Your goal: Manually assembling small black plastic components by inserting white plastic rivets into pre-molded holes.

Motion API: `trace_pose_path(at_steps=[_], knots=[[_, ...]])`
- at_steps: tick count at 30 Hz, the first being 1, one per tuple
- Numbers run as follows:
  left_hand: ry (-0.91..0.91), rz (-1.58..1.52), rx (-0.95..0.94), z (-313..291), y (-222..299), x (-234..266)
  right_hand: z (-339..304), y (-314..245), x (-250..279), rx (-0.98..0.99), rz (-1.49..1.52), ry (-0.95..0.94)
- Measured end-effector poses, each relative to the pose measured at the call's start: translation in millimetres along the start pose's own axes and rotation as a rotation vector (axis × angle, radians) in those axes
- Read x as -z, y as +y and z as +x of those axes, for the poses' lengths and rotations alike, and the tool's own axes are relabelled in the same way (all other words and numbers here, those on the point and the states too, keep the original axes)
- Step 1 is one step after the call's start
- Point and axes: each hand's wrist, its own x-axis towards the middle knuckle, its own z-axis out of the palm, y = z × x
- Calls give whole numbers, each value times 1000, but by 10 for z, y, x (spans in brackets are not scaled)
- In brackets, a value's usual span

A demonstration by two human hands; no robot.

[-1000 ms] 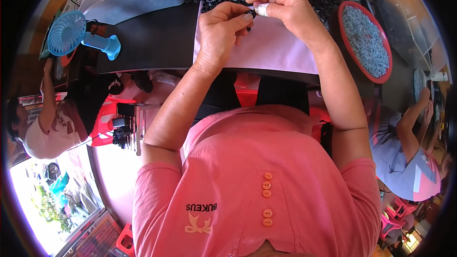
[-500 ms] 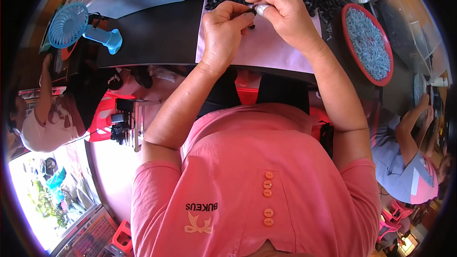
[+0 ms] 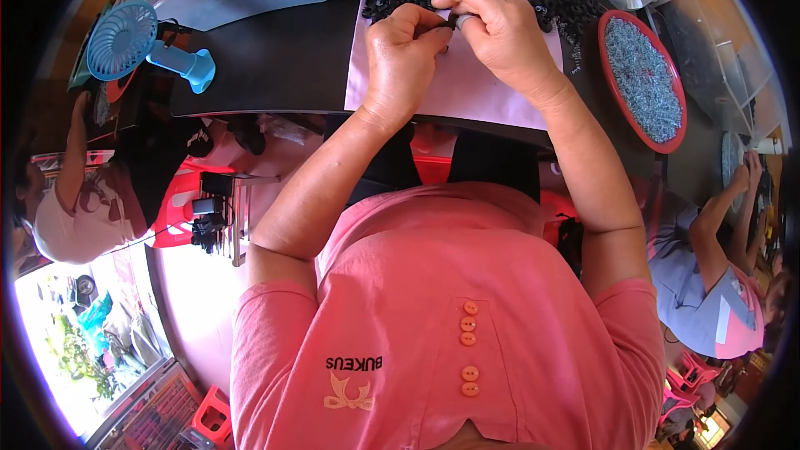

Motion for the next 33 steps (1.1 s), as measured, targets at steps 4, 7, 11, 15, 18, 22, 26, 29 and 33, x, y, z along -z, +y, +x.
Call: trace_pose_path(at_steps=[4, 7, 11, 15, 18, 22, 26, 29, 33], knots=[[24, -18, 45, 29, -24, -45, 6, -20, -4, 95, -148, 24], [41, -79, 81, 33, -18, -69, 10, 9, 14, 152, -154, 46], [45, -93, 72, 24, -48, -73, -3, -12, 49, 78, -26, 42], [56, -79, 68, 9, -27, -85, -17, -10, 83, -15, -66, -67], [69, -62, 58, 4, -28, -109, -15, 7, 32, 20, -81, 13], [115, -40, 5, 0, -58, -115, -20, -128, -29, 104, -256, 65], [155, 35, -63, 8, -69, -117, -38, -87, -73, 262, -419, 79], [150, 68, -93, 2, -75, -105, -47, -102, -69, 305, -421, 114], [115, -210, 135, -29, 39, -71, -37, -63, -97, 202, -246, 167]])
